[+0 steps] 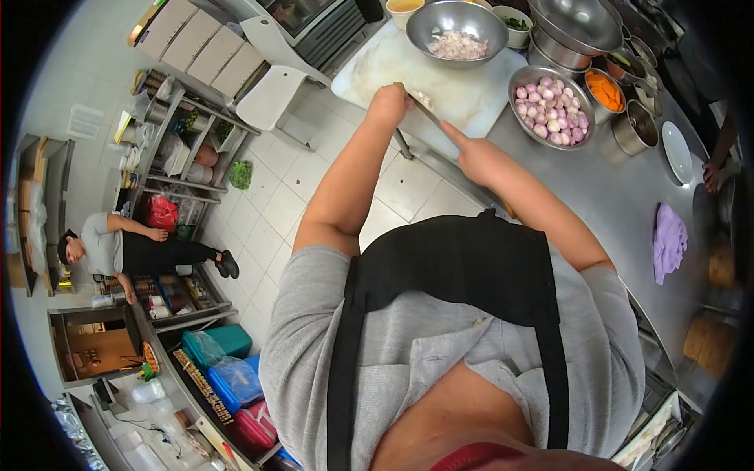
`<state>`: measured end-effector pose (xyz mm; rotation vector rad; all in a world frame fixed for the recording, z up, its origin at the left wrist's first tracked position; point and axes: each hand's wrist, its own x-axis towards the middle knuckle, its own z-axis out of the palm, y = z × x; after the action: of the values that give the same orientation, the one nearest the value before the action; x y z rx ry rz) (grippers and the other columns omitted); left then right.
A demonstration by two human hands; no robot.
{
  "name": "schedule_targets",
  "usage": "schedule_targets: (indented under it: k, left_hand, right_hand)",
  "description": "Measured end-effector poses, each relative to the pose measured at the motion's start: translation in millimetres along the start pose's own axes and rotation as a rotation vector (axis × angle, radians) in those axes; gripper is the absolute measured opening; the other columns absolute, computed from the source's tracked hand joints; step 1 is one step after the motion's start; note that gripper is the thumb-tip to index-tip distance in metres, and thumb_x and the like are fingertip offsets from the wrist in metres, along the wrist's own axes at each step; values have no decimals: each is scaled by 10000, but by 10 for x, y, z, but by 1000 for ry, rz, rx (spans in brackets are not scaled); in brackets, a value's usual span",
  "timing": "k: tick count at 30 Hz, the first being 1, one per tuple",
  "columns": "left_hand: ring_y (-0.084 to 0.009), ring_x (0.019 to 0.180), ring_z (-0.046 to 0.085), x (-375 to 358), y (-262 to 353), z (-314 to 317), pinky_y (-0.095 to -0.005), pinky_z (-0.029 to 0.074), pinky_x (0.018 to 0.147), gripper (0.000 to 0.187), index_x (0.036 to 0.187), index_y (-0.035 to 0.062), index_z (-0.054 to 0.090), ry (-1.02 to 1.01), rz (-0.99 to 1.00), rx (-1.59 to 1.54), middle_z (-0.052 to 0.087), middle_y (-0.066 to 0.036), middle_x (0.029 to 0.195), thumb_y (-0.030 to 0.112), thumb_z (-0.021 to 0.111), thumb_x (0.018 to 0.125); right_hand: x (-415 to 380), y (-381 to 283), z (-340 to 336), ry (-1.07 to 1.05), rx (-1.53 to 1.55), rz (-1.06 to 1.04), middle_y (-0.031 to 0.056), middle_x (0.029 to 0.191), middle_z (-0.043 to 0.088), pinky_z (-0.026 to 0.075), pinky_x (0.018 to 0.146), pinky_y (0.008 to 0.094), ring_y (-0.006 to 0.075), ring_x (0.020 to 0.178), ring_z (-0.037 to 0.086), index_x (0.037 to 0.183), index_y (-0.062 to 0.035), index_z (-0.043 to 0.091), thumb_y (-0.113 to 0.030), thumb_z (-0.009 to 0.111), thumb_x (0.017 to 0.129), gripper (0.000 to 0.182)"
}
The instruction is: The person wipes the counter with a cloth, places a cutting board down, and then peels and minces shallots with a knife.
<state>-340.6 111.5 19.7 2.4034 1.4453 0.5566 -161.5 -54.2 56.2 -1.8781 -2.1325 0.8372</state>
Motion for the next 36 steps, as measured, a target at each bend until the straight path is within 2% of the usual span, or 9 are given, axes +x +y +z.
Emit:
schedule_targets:
  k: [9,12,14,17,19,21,28,30,36]
  left_hand:
    - [-350,790,636,-7,-48,47,-404,499,720,190,789,-10,626,35,14,-28,644,-212,782,127,705,684]
    - [-326,792,642,26,-85,83,-380,495,720,240,835,-4,646,37,-13,-24,660,-186,810,142,747,673]
    - [-327,792,642,40,-96,93,-380,496,721,244,834,-3,646,41,-18,-39,660,-185,809,144,750,670]
    - [-326,794,642,32,-78,79,-379,497,722,250,833,-1,645,36,-32,-49,660,-184,810,148,755,664]
    - [-326,796,642,16,-42,51,-379,498,722,253,833,1,645,28,-40,-45,660,-183,811,150,757,662]
    - [-342,789,634,-1,-12,18,-386,499,702,174,792,0,631,25,-30,-41,648,-202,786,134,696,701]
    - [-338,796,634,20,-31,31,-387,496,721,200,804,-10,628,8,-45,-32,648,-209,803,129,714,688]
    - [-324,800,641,28,-33,36,-381,498,719,227,805,5,634,3,-53,-1,658,-180,800,135,754,663]
    - [-342,814,637,-1,-22,2,-396,495,736,194,803,-20,625,-3,-26,-21,650,-208,812,126,701,701]
  right_hand:
    - [-147,-155,-185,-59,-3,40,235,842,619,478,724,434,350,765,617,1458,-284,187,-68,419,845,691]
    - [-222,-133,-181,-51,2,57,236,826,617,478,705,436,353,735,611,1459,-281,186,-71,420,849,686]
    - [-239,-67,-120,6,39,-8,237,677,558,442,631,444,350,601,549,1460,-279,182,-82,417,855,678]
    - [-267,-39,-78,28,64,-16,235,653,551,439,616,447,350,578,542,1460,-270,190,-80,414,858,670]
    - [-304,-50,-80,33,66,-11,235,650,550,440,614,448,351,576,543,1459,-270,194,-78,412,858,667]
    - [-321,-62,-94,38,66,-8,236,647,549,441,612,449,352,574,544,1458,-269,199,-76,411,859,664]
    - [-225,-51,-73,14,33,5,236,664,562,454,622,444,353,592,559,1461,-272,180,-77,419,856,679]
    - [-165,-32,-72,4,21,6,236,677,569,455,627,442,352,601,563,1464,-273,167,-77,420,856,687]
    - [-89,-68,-98,-41,-15,17,233,753,599,468,659,429,340,655,588,1465,-277,153,-75,419,852,698]
